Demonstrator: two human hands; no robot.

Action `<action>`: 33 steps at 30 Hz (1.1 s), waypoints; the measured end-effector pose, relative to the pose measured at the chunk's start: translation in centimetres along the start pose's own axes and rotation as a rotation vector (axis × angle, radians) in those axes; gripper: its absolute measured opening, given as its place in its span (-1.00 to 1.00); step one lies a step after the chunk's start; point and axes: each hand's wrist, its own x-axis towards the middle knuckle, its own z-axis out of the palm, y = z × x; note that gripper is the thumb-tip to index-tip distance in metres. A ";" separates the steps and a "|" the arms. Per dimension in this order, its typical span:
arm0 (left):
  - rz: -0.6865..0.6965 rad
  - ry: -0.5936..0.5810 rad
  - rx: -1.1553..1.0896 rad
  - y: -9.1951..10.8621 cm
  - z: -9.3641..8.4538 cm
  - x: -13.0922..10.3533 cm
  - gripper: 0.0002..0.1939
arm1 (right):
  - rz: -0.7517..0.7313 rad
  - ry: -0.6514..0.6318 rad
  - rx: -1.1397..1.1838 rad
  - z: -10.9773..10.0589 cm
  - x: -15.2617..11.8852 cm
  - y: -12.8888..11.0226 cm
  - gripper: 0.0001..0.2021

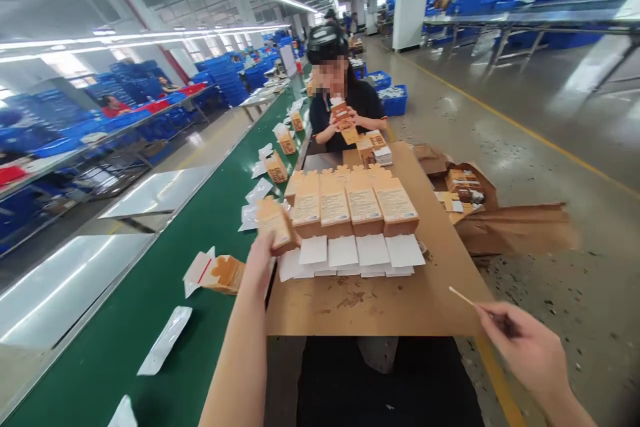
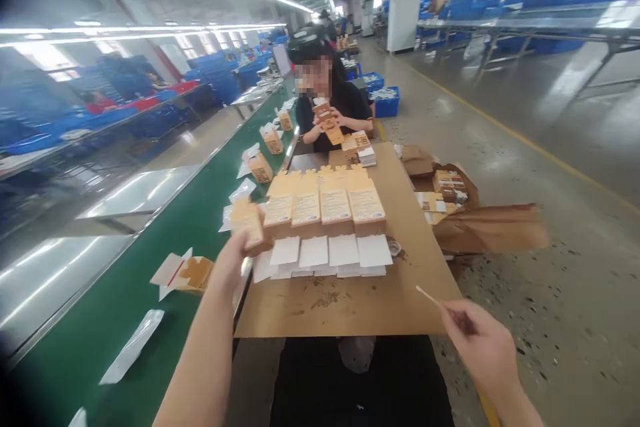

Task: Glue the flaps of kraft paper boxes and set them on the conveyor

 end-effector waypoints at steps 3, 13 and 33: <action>-0.001 -0.009 -0.255 0.6 -3.8 -2.9 -0.33 | -0.120 0.030 -0.136 -0.5 4.3 -2.3 -0.61; -0.294 -0.007 -0.312 -8.3 -4.9 -14.4 0.02 | -0.375 -0.489 -0.495 6.9 15.0 -6.9 -0.63; -0.207 0.024 -0.304 -7.5 -0.6 -16.4 0.11 | -0.407 -0.340 0.214 11.6 -6.1 -7.2 -0.73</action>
